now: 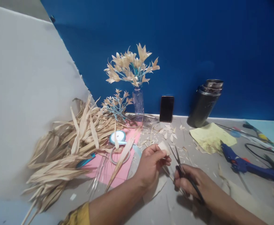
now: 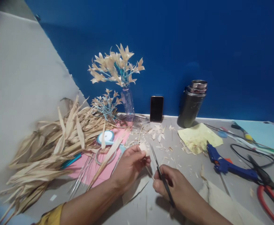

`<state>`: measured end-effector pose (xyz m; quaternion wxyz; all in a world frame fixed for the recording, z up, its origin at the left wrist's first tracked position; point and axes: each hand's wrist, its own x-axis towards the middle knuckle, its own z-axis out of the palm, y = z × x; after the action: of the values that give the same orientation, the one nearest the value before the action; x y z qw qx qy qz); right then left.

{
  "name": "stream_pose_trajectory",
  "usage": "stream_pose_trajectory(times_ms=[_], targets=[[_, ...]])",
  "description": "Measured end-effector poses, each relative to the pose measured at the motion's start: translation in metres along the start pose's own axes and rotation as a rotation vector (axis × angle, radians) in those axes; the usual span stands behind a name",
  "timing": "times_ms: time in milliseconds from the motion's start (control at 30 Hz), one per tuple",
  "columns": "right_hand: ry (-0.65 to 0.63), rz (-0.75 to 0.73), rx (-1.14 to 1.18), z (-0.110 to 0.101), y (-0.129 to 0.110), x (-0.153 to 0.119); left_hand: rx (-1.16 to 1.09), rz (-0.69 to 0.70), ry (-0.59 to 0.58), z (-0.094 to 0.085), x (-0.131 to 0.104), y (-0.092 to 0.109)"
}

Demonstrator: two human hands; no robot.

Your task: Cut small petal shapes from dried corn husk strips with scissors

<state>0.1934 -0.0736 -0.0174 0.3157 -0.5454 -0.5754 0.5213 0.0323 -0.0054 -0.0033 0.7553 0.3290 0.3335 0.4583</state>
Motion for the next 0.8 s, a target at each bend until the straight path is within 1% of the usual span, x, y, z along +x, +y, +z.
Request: stream_pose_trajectory(times_ms=[133,233,433,667,800], targets=[[0.051,0.029,-0.201,0.006,0.01,0.003,0.036,0.02,0.024,0.002,-0.001,0.001],[0.09,0.044,-0.266,0.007,0.011,0.005,0.063,0.016,0.014,0.002,-0.002,0.0],[0.024,0.093,-0.14,0.007,0.007,0.005,0.094,0.017,-0.018,0.001,-0.002,0.001],[-0.021,0.119,-0.095,0.006,0.004,0.002,0.084,0.011,-0.042,-0.001,-0.001,-0.001],[-0.035,0.159,-0.069,0.006,-0.001,0.002,0.091,0.01,-0.031,-0.001,-0.001,0.0]])
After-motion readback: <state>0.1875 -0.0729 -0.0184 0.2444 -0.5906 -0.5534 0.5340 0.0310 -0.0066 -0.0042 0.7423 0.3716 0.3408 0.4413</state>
